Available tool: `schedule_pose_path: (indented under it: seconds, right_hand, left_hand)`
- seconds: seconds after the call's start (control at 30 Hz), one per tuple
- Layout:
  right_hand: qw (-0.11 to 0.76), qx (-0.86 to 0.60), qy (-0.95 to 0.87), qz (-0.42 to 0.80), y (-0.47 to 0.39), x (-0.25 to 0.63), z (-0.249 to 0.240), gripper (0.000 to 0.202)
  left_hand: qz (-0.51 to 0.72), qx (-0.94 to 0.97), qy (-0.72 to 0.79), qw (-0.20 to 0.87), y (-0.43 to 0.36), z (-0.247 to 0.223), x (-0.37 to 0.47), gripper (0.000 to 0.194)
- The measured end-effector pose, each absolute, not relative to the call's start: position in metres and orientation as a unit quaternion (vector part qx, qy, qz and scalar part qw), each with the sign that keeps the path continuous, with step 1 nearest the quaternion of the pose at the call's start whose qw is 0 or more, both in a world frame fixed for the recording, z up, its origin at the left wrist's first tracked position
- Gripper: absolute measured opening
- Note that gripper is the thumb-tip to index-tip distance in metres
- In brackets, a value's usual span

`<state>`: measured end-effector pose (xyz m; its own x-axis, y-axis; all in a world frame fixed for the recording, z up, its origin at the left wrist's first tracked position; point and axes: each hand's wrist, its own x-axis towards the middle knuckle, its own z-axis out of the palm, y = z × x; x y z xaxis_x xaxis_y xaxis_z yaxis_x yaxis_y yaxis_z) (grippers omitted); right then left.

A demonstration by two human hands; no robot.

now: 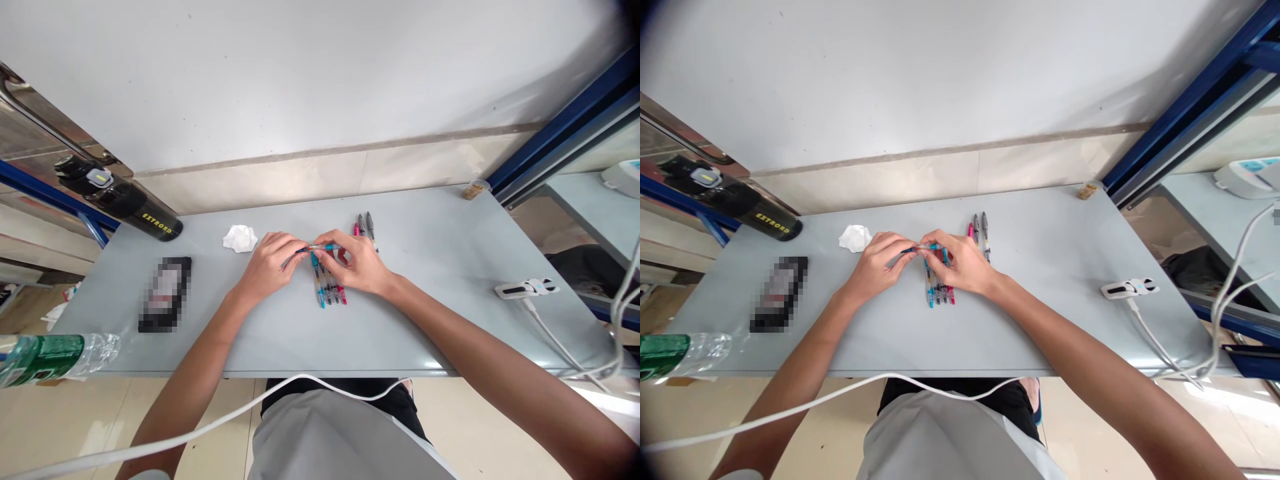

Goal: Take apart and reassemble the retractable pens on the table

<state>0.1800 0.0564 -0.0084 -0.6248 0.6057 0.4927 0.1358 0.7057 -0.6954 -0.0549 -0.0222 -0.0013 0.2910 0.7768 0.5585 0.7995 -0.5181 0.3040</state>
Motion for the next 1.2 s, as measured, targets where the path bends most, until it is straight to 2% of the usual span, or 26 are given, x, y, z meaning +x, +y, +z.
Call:
schedule_pose_path:
  seconds: [0.3,0.7,1.03,1.2]
  right_hand:
    - [0.384,-0.212,-0.811,0.386,0.056,0.177,-0.004,0.033]
    - [0.373,-0.292,-0.775,0.418,0.053,0.179,0.008,0.056]
    - [0.388,-0.296,-0.740,0.462,0.050,0.177,0.013,0.057]
    - [0.390,-0.297,-0.711,0.504,0.050,0.175,0.012,0.050]
  left_hand:
    - [-0.338,-0.793,-0.506,0.011,-0.020,-0.007,-0.058,0.018]
    - [-0.371,-0.766,-0.522,0.051,-0.021,-0.012,-0.047,0.025]
    - [-0.375,-0.760,-0.516,0.128,-0.022,-0.013,-0.040,0.015]
    - [-0.377,-0.756,-0.519,0.130,-0.022,-0.011,-0.039,0.010]
